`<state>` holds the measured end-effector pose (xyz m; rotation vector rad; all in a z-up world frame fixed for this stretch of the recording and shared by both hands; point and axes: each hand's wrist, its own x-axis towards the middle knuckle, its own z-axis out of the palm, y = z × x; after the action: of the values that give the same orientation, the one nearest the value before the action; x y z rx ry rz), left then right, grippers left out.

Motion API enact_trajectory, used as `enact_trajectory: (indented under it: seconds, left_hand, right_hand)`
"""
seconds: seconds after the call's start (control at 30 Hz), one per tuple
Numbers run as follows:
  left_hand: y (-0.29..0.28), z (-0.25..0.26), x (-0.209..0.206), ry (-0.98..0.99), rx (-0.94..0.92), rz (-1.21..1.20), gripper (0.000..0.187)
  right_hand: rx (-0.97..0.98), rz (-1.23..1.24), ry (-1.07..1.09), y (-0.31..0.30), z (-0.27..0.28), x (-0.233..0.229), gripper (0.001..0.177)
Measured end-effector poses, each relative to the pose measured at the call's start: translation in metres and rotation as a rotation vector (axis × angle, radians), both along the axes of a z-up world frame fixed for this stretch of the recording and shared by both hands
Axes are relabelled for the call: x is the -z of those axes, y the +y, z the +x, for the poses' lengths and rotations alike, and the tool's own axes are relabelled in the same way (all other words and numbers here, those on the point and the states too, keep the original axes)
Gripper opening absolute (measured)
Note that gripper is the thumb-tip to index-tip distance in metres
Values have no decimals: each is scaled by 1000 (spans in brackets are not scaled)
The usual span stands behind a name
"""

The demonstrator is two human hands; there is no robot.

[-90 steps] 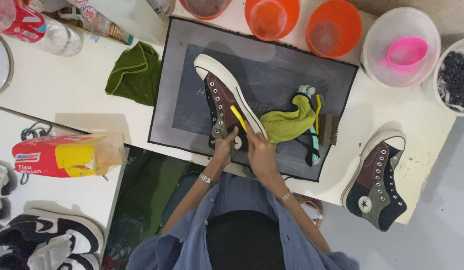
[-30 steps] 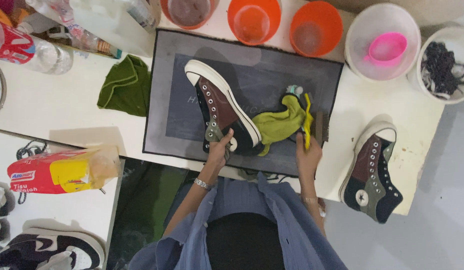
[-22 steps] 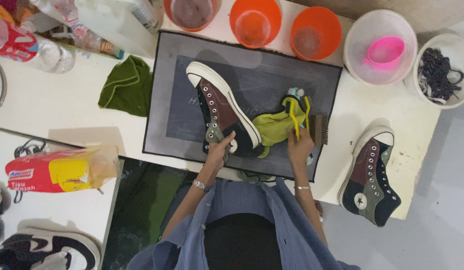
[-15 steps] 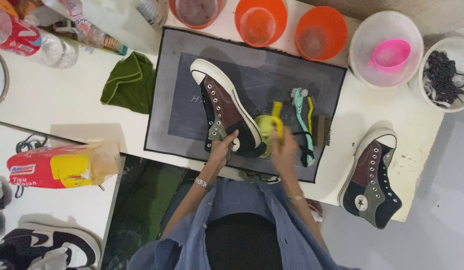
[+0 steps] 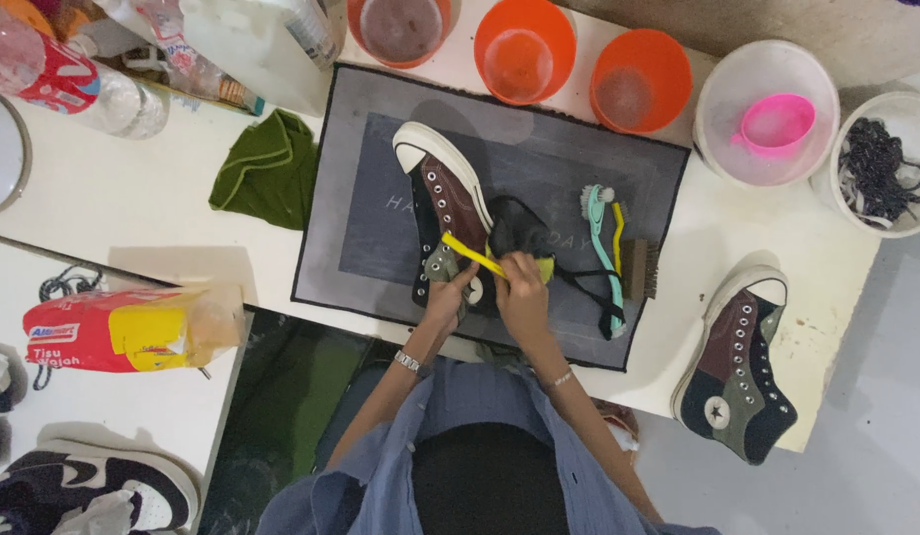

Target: Deep cleaning a canvas high-top sneaker using brushes, cleaning solution, and a cloth.

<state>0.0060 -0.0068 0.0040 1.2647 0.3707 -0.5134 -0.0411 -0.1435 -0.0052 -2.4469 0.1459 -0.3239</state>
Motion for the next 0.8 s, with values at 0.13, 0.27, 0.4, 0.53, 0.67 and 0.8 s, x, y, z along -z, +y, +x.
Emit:
enact_trajectory:
  seconds: [0.13,0.27,0.4,0.53,0.67,0.8]
  left_hand:
    - [4,-11,87,108,5,-24,21]
    - [4,-2,62,89,-16,-32,32]
    - [6,-6,98,41,-20,-48,45]
    - [16,-8,56,71,24,-54,30]
    - [18,-3,30,25,195,-12,28]
    - [17,-4,66,-71,338,-19,19]
  right_hand:
    - [39,63,178,-12,-36,-12,7]
    - [112,402,307,-50,-76,-2,9]
    - [490,1250,188,-87,-95,2,15]
    - [465,1366,120,-82,-57,-3,14]
    - [239,1203,139,-52,-8,-30,14]
    - [-4,767,163,-33,40,18,15]
